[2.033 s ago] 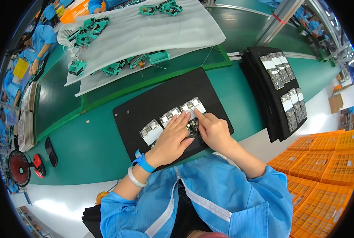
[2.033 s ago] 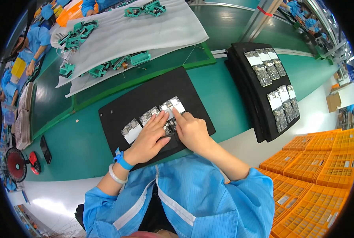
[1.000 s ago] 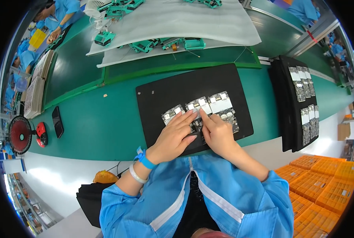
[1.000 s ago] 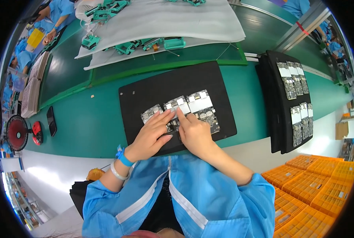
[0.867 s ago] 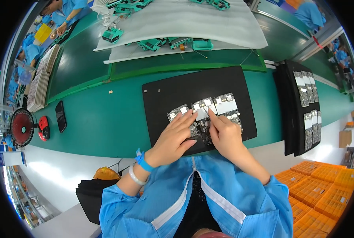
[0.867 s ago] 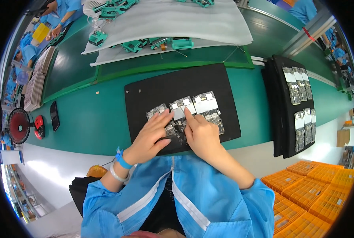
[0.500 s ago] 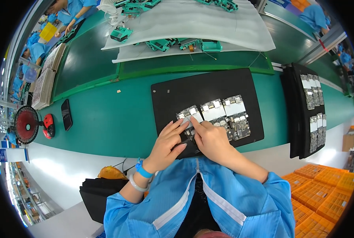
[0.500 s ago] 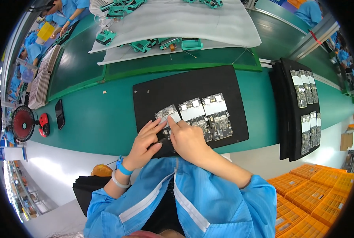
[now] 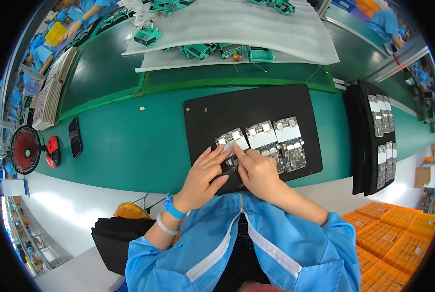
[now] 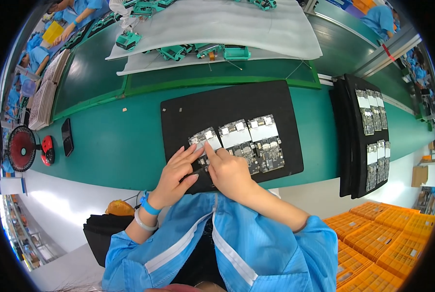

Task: The person assembles plastic frames and electronic components onto circuit boards by hand.

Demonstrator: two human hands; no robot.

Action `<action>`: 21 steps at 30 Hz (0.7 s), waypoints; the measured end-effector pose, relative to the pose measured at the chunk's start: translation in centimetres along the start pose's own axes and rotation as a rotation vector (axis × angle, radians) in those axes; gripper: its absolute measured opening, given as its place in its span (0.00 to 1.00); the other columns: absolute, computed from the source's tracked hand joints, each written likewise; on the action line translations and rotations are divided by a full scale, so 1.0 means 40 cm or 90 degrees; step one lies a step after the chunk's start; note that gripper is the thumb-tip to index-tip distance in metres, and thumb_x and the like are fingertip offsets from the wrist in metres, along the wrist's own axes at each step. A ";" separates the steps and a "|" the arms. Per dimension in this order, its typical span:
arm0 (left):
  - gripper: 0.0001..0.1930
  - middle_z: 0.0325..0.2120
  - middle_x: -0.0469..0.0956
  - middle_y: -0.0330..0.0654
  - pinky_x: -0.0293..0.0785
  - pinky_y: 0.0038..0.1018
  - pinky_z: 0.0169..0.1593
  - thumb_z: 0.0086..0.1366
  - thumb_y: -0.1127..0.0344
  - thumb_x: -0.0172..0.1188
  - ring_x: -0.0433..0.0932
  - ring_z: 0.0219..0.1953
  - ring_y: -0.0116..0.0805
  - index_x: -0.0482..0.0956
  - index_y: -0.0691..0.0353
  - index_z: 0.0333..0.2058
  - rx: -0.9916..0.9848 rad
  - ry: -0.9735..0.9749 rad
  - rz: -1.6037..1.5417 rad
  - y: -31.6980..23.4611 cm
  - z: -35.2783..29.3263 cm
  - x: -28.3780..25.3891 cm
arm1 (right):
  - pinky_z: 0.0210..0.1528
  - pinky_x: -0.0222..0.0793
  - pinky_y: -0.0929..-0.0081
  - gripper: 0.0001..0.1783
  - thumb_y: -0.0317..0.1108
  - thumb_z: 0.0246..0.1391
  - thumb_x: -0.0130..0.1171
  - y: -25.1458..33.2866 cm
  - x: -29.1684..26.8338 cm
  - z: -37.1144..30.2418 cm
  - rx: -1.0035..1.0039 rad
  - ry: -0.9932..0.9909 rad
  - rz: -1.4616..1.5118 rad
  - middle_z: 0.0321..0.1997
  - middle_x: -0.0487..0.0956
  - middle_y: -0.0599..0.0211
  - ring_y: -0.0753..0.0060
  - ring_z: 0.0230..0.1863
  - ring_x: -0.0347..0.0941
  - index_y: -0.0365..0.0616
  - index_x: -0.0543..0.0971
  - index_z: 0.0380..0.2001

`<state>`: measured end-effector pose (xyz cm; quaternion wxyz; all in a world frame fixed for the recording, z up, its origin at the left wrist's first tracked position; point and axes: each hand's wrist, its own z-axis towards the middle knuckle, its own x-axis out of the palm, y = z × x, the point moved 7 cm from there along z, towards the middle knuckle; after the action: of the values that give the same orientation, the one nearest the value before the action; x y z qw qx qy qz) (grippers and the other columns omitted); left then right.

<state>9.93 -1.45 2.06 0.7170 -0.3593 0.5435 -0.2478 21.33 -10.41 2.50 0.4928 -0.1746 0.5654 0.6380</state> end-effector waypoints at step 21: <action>0.15 0.30 0.74 0.34 0.65 0.18 0.41 0.76 0.60 0.50 0.69 0.34 0.19 0.72 0.64 0.33 -0.151 -0.306 -0.464 0.077 -0.031 0.022 | 0.52 0.73 0.61 0.13 0.24 0.49 0.66 -0.370 -0.342 0.149 0.034 -0.308 -0.110 0.44 0.80 0.56 0.50 0.49 0.76 0.40 0.82 0.41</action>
<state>8.89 -0.49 -1.09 0.6427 -0.6543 0.2241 -0.3295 41.74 -12.84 6.85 0.6705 -0.0516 0.4306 0.6019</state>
